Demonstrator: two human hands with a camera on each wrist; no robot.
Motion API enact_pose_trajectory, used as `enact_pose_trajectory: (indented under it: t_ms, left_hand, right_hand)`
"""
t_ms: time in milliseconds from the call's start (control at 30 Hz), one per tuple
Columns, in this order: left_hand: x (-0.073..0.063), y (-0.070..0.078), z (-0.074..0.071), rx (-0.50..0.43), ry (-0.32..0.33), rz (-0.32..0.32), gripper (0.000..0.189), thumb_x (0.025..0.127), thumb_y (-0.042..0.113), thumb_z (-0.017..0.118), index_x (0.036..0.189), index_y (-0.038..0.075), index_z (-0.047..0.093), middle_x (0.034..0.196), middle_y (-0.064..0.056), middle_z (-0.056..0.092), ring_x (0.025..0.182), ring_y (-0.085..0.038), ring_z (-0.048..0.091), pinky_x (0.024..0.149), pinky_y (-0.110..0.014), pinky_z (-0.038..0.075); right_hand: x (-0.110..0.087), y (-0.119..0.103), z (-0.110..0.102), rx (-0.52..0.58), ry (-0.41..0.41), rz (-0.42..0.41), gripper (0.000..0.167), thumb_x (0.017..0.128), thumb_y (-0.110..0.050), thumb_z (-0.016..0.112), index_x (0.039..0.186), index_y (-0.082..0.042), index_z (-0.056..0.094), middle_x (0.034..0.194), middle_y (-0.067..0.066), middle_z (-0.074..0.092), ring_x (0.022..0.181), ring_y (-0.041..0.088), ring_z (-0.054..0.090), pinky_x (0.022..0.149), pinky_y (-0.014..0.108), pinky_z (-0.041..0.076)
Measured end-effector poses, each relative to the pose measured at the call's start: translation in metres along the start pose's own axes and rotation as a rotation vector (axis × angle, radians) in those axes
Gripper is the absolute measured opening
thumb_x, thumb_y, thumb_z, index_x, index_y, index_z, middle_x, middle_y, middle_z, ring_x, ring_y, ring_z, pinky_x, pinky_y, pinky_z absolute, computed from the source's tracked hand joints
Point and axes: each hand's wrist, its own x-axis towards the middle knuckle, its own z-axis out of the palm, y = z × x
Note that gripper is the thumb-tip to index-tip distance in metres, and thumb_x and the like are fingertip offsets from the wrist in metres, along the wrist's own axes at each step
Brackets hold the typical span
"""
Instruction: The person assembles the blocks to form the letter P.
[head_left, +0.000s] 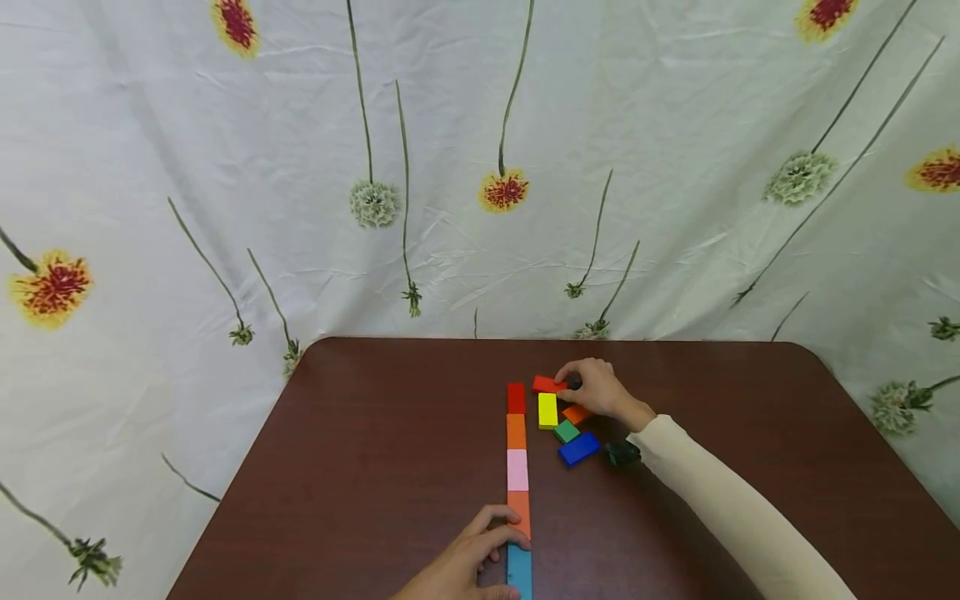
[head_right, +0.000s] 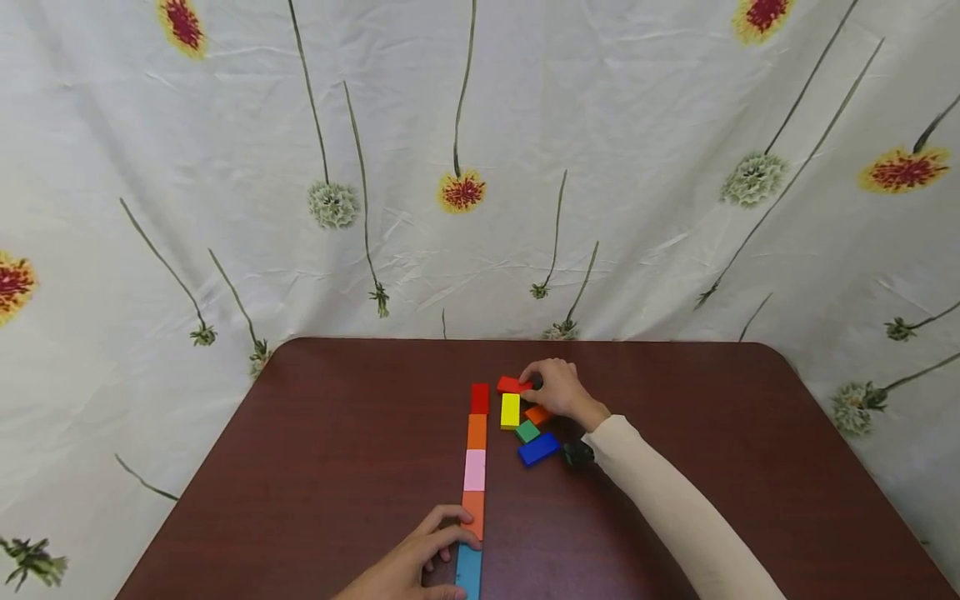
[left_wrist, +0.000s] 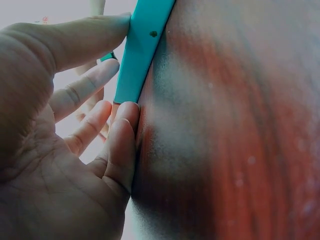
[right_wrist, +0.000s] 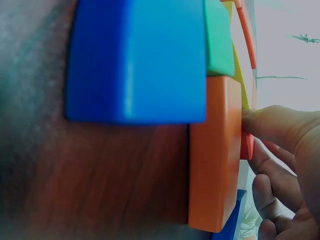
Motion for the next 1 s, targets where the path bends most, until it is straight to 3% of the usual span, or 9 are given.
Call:
enact_pose_trajectory:
  t_ms: [267, 433, 567, 700, 1000]
  left_hand:
    - [0.0011, 0.0014, -0.0006, 0.007, 0.001, -0.006, 0.040, 0.093, 0.031, 0.073, 0.127, 0.015, 0.061, 0.140, -0.010, 0.037, 0.096, 0.000, 0.042, 0.079, -0.016, 0.041]
    - [0.0011, 0.0017, -0.0007, 0.002, 0.001, 0.010, 0.039, 0.093, 0.031, 0.072, 0.127, 0.014, 0.060, 0.140, -0.012, 0.037, 0.096, 0.000, 0.042, 0.079, -0.016, 0.040]
    - [0.0005, 0.0017, -0.0011, 0.004, 0.001, 0.018, 0.039, 0.093, 0.031, 0.072, 0.127, 0.014, 0.060, 0.139, -0.012, 0.037, 0.095, 0.000, 0.041, 0.078, -0.016, 0.040]
    - [0.0002, 0.0010, -0.0012, 0.005, 0.002, 0.023, 0.039, 0.093, 0.031, 0.072, 0.127, 0.014, 0.060, 0.139, -0.012, 0.037, 0.095, 0.000, 0.042, 0.078, -0.015, 0.040]
    - [0.0016, -0.0020, -0.0006, 0.007, -0.006, 0.037, 0.040, 0.093, 0.032, 0.072, 0.127, 0.014, 0.060, 0.139, -0.013, 0.036, 0.096, 0.000, 0.042, 0.080, -0.016, 0.040]
  right_hand:
    - [-0.0054, -0.0014, -0.0001, 0.024, -0.036, -0.037, 0.018, 0.088, -0.021, 0.078, 0.103, -0.013, 0.076, 0.100, 0.003, 0.072, 0.084, 0.018, 0.055, 0.096, 0.056, 0.032]
    - [-0.0072, -0.0015, -0.0038, 0.070, -0.058, -0.054, 0.018, 0.088, -0.019, 0.079, 0.104, -0.011, 0.076, 0.103, 0.005, 0.073, 0.079, 0.016, 0.053, 0.081, 0.040, 0.043]
    - [-0.0059, -0.0001, -0.0065, 0.111, -0.029, -0.046, 0.019, 0.088, -0.018, 0.078, 0.105, -0.009, 0.075, 0.106, 0.008, 0.073, 0.078, 0.016, 0.055, 0.068, 0.029, 0.046]
    - [-0.0037, 0.0014, -0.0062, 0.120, 0.007, -0.021, 0.019, 0.088, -0.019, 0.078, 0.104, -0.010, 0.075, 0.109, 0.009, 0.072, 0.083, 0.017, 0.056, 0.071, 0.030, 0.048]
    - [-0.0006, 0.0007, 0.0002, 0.133, -0.017, 0.003, 0.020, 0.088, -0.019, 0.078, 0.105, -0.009, 0.075, 0.107, 0.009, 0.071, 0.079, 0.017, 0.054, 0.067, 0.030, 0.043]
